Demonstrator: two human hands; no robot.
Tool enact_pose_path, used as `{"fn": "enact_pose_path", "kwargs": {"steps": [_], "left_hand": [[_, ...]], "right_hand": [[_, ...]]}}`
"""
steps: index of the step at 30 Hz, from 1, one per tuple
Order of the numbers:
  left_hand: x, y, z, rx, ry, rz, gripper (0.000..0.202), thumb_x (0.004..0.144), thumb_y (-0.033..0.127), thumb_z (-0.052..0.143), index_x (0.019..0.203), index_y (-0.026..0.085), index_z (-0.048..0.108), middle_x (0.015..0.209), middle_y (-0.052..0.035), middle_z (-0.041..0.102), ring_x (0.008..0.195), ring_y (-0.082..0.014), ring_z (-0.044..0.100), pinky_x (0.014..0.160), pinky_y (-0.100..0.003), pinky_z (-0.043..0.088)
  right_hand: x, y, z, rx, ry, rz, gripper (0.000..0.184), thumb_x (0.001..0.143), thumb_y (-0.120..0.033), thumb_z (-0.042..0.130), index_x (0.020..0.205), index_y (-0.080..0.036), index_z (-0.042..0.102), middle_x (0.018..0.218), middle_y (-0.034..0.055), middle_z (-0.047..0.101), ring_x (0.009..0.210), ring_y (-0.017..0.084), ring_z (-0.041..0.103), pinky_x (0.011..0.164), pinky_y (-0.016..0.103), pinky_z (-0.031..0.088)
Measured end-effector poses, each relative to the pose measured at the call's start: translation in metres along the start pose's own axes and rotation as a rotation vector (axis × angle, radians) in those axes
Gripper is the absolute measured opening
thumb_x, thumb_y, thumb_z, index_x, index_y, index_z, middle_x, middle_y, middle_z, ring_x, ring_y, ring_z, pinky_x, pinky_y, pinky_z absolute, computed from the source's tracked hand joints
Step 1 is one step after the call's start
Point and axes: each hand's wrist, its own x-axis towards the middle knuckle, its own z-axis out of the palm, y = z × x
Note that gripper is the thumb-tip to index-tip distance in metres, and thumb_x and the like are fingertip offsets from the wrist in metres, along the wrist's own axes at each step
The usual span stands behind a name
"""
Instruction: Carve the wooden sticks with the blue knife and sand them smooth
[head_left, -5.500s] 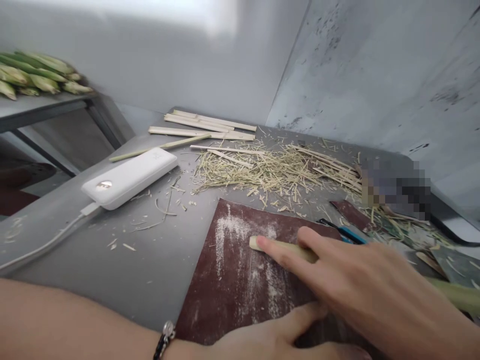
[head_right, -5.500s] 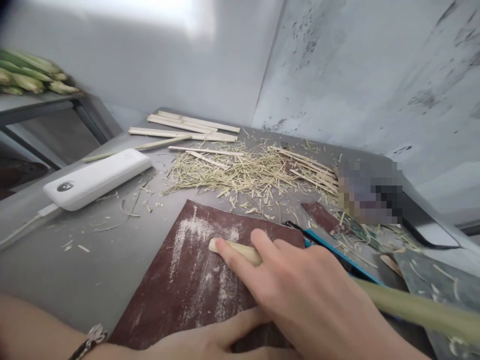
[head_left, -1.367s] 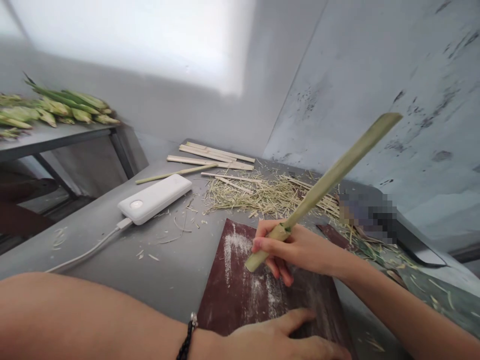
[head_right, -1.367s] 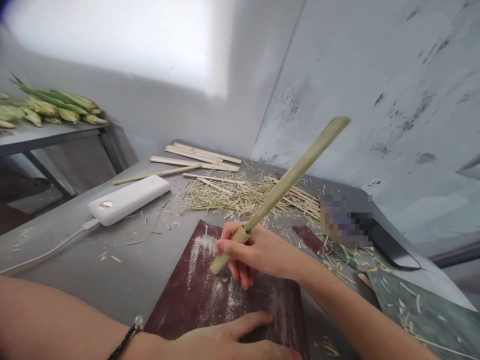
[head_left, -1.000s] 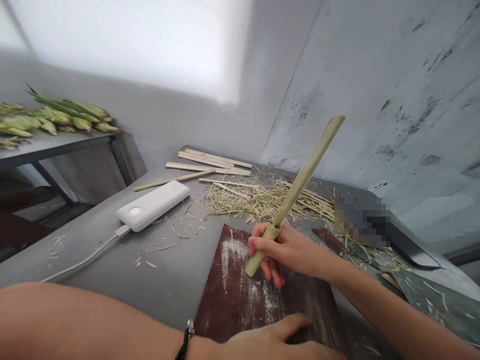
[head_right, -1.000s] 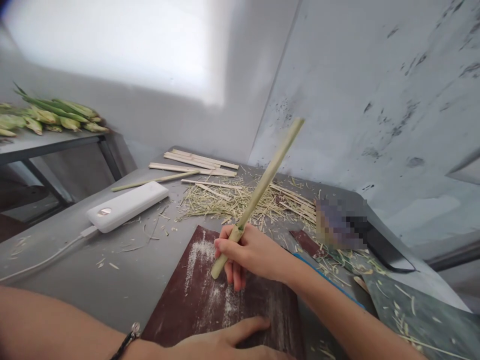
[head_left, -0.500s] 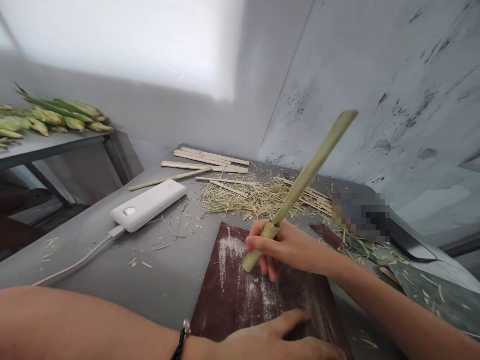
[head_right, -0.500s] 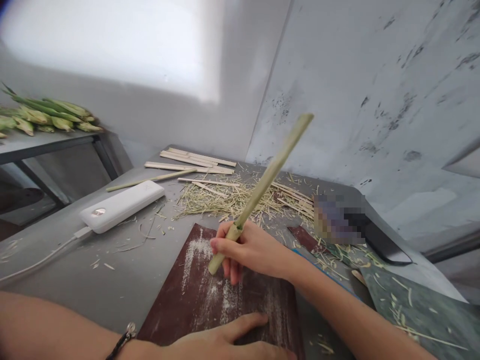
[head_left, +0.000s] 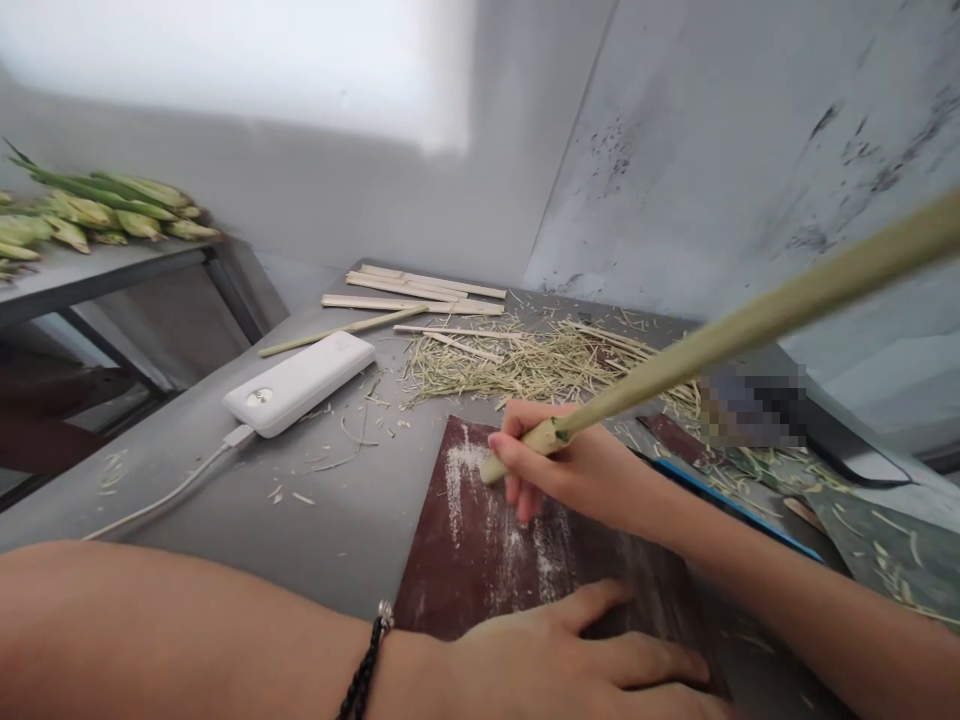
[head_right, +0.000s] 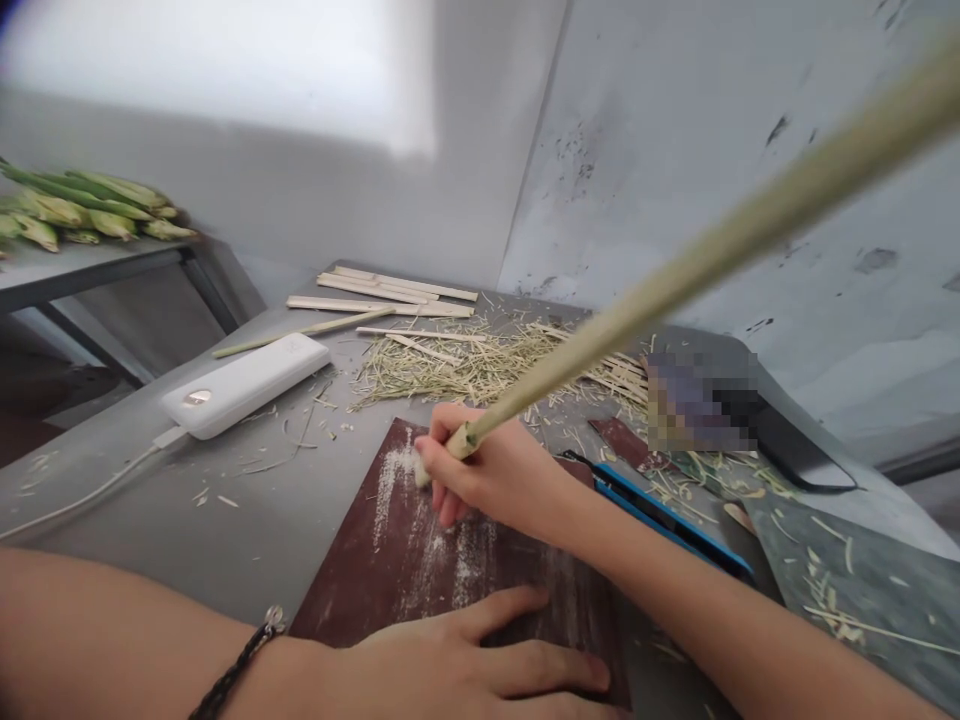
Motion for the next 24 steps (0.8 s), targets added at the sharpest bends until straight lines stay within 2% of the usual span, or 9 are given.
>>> {"fn": "enact_pose_path", "kwargs": {"steps": [2, 4, 8, 10, 14, 17, 20, 24], "left_hand": [[0.0013, -0.0002, -0.0016, -0.004, -0.005, -0.019, 0.050, 0.108, 0.030, 0.025, 0.141, 0.027, 0.062, 0.141, 0.0062, 0.066, 0.136, -0.0059, 0.053, 0.102, -0.028, 0.053], [0.0023, -0.0009, -0.0033, -0.020, -0.013, -0.017, 0.049, 0.108, 0.030, 0.026, 0.140, 0.026, 0.063, 0.141, 0.0054, 0.066, 0.135, -0.0056, 0.054, 0.102, -0.028, 0.053], [0.0033, -0.0024, -0.0054, -0.051, -0.023, -0.003, 0.050, 0.108, 0.030, 0.025, 0.139, 0.025, 0.064, 0.139, 0.0064, 0.067, 0.133, -0.0060, 0.056, 0.102, -0.028, 0.053], [0.0034, -0.0022, -0.0049, -0.044, -0.026, -0.012, 0.050, 0.108, 0.029, 0.025, 0.140, 0.025, 0.063, 0.140, 0.0075, 0.066, 0.134, -0.0058, 0.055, 0.102, -0.028, 0.053], [0.0032, -0.0012, -0.0035, -0.047, -0.019, -0.017, 0.050, 0.109, 0.029, 0.024, 0.141, 0.024, 0.062, 0.142, 0.0097, 0.065, 0.134, -0.0063, 0.054, 0.103, -0.028, 0.052], [0.0027, -0.0009, -0.0050, -0.056, -0.024, -0.014, 0.050, 0.109, 0.030, 0.024, 0.142, 0.023, 0.061, 0.143, 0.0089, 0.064, 0.135, -0.0076, 0.052, 0.106, -0.028, 0.050], [0.0022, -0.0007, -0.0074, -0.044, -0.028, -0.010, 0.048, 0.108, 0.031, 0.027, 0.142, 0.027, 0.061, 0.145, 0.0100, 0.062, 0.136, -0.0093, 0.051, 0.108, -0.029, 0.050], [0.0018, -0.0001, -0.0076, -0.032, -0.038, -0.009, 0.048, 0.108, 0.031, 0.028, 0.141, 0.027, 0.062, 0.145, 0.0084, 0.062, 0.139, -0.0093, 0.049, 0.107, -0.029, 0.050]], "right_hand": [[0.0006, 0.0005, 0.0005, 0.010, 0.004, 0.004, 0.028, 0.098, -0.045, 0.059, 0.082, -0.022, 0.053, 0.063, -0.0024, 0.068, 0.050, 0.013, 0.068, 0.047, 0.022, 0.054], [0.0007, 0.0007, 0.0006, 0.006, 0.073, -0.029, 0.028, 0.099, -0.044, 0.059, 0.082, -0.022, 0.053, 0.064, -0.0023, 0.069, 0.052, 0.013, 0.069, 0.049, 0.023, 0.056], [-0.0004, 0.0006, 0.0001, -0.024, -0.011, -0.019, 0.029, 0.099, -0.043, 0.058, 0.079, -0.023, 0.052, 0.061, -0.0026, 0.068, 0.048, 0.013, 0.066, 0.044, 0.021, 0.052], [-0.0009, 0.0002, 0.0003, -0.018, 0.056, -0.039, 0.029, 0.099, -0.041, 0.058, 0.079, -0.023, 0.051, 0.061, -0.0029, 0.067, 0.049, 0.012, 0.067, 0.045, 0.021, 0.052], [-0.0017, -0.0007, 0.0016, -0.003, -0.065, 0.013, 0.029, 0.099, -0.042, 0.059, 0.078, -0.023, 0.051, 0.059, -0.0030, 0.067, 0.046, 0.012, 0.065, 0.042, 0.020, 0.050], [-0.0014, -0.0004, 0.0018, 0.009, 0.030, -0.015, 0.031, 0.098, -0.044, 0.059, 0.078, -0.022, 0.051, 0.061, -0.0028, 0.067, 0.048, 0.012, 0.066, 0.045, 0.020, 0.052], [-0.0007, 0.0002, 0.0001, -0.033, -0.086, -0.007, 0.031, 0.098, -0.045, 0.059, 0.079, -0.022, 0.053, 0.061, -0.0022, 0.068, 0.047, 0.012, 0.066, 0.043, 0.020, 0.050], [0.0002, 0.0016, -0.0041, -0.044, 0.036, -0.069, 0.030, 0.099, -0.047, 0.057, 0.082, -0.023, 0.052, 0.065, -0.0027, 0.069, 0.052, 0.013, 0.068, 0.049, 0.021, 0.053]]}}
